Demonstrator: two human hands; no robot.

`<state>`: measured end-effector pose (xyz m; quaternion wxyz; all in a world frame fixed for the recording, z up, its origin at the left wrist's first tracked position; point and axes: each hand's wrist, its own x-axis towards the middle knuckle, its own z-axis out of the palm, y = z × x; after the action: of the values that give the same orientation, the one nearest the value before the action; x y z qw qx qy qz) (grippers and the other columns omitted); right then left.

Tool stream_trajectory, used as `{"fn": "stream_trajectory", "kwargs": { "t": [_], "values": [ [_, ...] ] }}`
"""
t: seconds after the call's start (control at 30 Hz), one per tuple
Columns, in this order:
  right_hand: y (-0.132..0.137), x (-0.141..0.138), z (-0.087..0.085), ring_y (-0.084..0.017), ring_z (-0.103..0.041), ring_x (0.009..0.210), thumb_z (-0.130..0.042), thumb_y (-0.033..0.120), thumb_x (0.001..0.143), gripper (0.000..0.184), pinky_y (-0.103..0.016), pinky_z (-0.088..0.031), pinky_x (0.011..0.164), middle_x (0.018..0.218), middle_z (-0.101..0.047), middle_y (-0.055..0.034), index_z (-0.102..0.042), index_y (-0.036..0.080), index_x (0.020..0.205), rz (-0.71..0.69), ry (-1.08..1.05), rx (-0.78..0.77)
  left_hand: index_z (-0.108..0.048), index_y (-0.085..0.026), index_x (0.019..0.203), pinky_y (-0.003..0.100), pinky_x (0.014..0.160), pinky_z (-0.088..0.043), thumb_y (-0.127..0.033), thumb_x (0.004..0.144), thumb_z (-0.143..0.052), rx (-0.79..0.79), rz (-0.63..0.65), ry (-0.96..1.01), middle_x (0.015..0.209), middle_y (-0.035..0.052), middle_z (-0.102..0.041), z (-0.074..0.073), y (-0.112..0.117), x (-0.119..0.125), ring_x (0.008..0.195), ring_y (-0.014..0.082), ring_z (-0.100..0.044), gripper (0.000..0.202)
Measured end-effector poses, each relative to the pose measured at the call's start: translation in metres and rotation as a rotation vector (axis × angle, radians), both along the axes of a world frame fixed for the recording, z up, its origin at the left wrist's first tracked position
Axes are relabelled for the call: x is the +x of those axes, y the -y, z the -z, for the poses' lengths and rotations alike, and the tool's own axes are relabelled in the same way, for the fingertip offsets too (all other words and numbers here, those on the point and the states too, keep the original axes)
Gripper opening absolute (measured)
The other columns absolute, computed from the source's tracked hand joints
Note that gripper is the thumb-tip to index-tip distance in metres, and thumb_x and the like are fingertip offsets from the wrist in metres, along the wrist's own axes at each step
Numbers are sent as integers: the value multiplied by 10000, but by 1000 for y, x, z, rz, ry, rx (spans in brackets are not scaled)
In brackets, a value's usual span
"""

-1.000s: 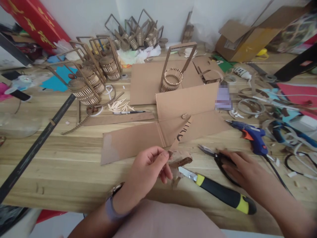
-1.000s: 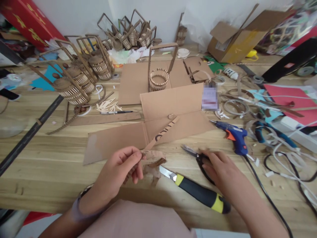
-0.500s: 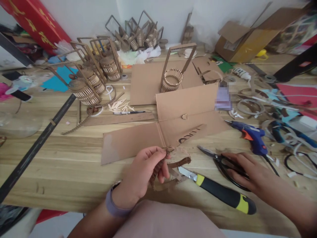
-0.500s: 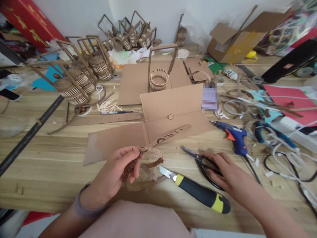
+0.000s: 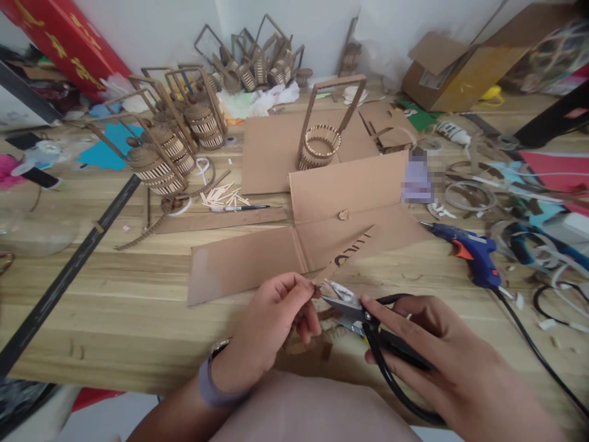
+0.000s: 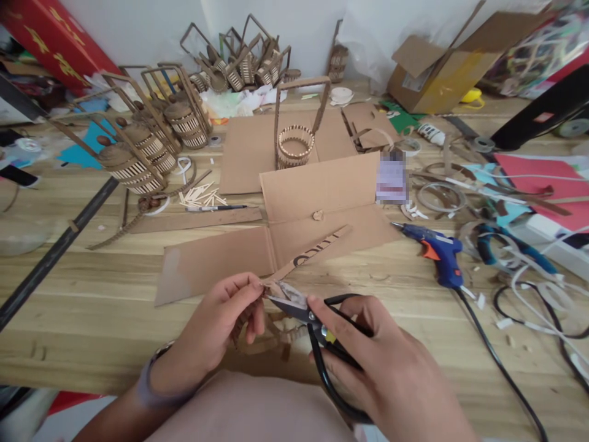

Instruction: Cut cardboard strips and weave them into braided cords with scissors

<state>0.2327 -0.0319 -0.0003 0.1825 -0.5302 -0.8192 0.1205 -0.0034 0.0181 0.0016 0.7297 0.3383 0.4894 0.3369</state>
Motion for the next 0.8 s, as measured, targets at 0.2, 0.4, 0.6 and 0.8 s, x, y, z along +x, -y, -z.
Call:
{"fn": "stream_trajectory", "kwargs": {
  "t": [0.2,0.4,0.6,0.8],
  "values": [
    [1,6,3,-155,-697,659,-520,404,965,506,-208,-548,475,946,-652,-44,-505,379,1470,-30,97,61,-527,-188,662,169,399,-333,-522,789,-658,9,7,-18,470,-27,-586,-3,0,0,376,66,-460,381],
    [2,6,0,-153,-702,651,-475,394,993,496,-218,-563,482,966,-651,-64,-488,348,1487,-43,126,51,-537,-185,688,160,396,-323,-522,792,-651,3,7,-16,465,-33,-586,-3,1,1,373,62,-456,371],
    [1,6,2,-151,-702,642,-481,409,991,509,-215,-557,467,964,-649,-63,-476,348,1496,-52,124,62,-523,-187,662,169,407,-335,-514,791,-647,14,1,-34,467,-26,-587,-2,0,1,374,65,-461,373],
    [2,6,0,-152,-700,634,-498,403,979,506,-225,-558,471,966,-649,-57,-494,347,1483,-41,128,51,-515,-191,661,174,409,-328,-525,796,-637,22,3,-36,469,-27,-584,-2,0,1,378,67,-459,380]
  ]
}}
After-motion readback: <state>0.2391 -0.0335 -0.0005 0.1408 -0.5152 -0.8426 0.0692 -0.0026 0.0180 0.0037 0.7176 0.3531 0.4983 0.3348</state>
